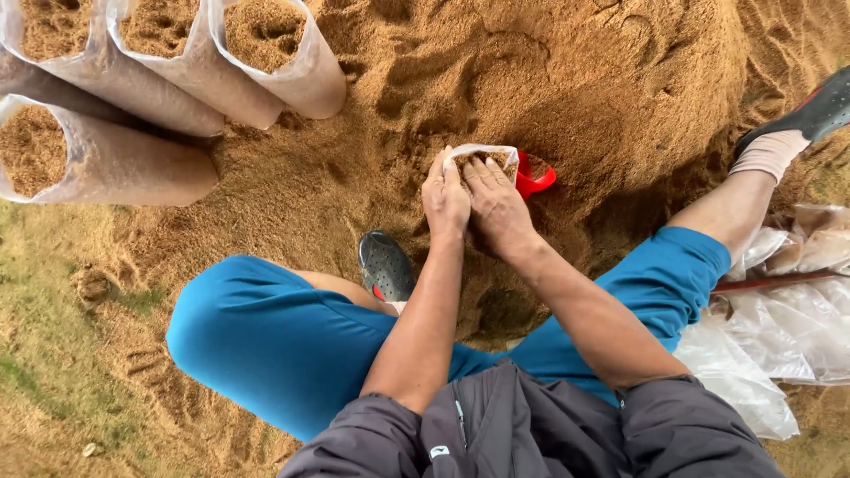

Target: Filling small plastic bags with agricultural substrate using a hand scoop

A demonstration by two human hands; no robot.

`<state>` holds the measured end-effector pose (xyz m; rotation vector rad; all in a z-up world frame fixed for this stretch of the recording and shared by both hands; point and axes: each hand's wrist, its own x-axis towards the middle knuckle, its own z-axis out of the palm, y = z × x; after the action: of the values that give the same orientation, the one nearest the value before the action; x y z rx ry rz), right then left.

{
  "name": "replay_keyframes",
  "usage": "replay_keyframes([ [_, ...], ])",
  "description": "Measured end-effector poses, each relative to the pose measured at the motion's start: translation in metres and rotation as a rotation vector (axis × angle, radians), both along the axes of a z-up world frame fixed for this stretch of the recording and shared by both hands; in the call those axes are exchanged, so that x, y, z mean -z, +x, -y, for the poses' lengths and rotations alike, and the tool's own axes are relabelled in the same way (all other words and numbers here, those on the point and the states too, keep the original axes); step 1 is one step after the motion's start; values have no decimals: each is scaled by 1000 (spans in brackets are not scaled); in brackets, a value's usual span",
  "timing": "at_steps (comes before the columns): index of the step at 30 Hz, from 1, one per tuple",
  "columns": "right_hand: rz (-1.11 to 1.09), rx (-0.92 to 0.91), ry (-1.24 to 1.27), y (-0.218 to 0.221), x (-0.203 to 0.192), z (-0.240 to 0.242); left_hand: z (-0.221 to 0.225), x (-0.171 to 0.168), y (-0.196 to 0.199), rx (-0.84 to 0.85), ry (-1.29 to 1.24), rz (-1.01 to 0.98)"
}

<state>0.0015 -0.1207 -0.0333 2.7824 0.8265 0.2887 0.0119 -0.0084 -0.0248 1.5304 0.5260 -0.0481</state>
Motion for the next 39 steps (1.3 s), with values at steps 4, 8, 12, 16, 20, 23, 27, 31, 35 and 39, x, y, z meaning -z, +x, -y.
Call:
replay_keyframes([
  [4,-69,-75,28,-3,-9,2,-7,-21,-4,4,-13,-67],
  [8,-162,-70,83,-9,-45,10,1,-24,-14,-160,-54,-135],
  [12,60,-97,100,-18,-39,30,11,3,-20,-239,25,-105],
  [16,31,-75,78,-22,-48,34,11,1,-16,-285,8,-25],
  [20,12,-82,53,-31,-47,14,10,-28,-20,-248,-11,47],
  [23,-106,-39,12,-29,-71,-7,7,-4,-19,-206,13,87],
  [27,-190,-27,34,-9,-37,-3,7,-4,-16,-197,17,74],
  [31,-294,6,43,0,-32,1,8,-12,-19,-194,7,70],
  [35,-191,-87,47,5,-64,4,9,-18,-16,-271,-6,-22],
  [39,-388,-4,-226,-7,-77,14,10,2,-19,-285,-79,-141],
])
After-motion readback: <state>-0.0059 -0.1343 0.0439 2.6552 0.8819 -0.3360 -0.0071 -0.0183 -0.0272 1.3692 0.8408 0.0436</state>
